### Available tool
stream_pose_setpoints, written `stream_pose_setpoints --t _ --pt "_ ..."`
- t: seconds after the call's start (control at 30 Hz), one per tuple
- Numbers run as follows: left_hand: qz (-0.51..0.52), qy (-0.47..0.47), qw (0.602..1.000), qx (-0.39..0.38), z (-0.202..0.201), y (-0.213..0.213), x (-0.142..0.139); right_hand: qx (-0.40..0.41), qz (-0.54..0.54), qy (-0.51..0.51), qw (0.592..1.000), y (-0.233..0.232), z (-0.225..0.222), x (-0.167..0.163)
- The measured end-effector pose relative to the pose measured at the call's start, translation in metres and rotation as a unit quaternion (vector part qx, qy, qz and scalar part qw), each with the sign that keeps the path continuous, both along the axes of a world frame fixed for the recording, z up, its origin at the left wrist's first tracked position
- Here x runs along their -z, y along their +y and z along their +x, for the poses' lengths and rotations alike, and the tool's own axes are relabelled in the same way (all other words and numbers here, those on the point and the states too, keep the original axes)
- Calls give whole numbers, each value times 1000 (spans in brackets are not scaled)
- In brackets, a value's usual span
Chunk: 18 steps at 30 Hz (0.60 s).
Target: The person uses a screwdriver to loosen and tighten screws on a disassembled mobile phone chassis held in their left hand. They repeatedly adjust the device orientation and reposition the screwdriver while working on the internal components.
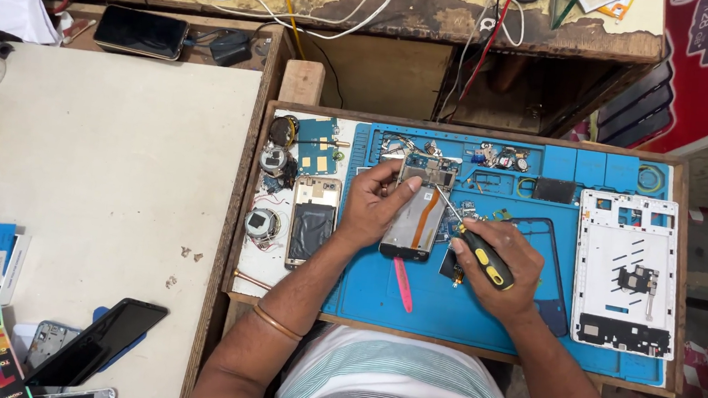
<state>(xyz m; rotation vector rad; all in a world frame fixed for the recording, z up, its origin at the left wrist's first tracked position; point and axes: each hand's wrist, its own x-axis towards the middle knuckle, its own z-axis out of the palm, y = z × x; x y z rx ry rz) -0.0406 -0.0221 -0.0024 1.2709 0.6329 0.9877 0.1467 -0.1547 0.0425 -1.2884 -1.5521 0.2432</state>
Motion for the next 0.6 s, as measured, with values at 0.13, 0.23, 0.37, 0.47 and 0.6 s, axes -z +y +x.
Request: stream_pose_setpoints --t 0.13,0.23,0.37,0.47,0.6 --pt "25 -38 999 12 3 -3 -1 -1 1 -2 1000 1 0 -1" --pt "22 -40 999 25 4 -4 -1 2 2 -2 1000 2 -1 -2" --pt "24 -28 999 27 3 -4 -1 5 4 -9 1000 3 -2 -3" --pt "16 -30 999 20 4 -5 -1 3 -2 -22 1000 2 -3 -3" --pt "17 -28 999 5 5 -5 -3 -6 1 -32 999 4 -4 -1"
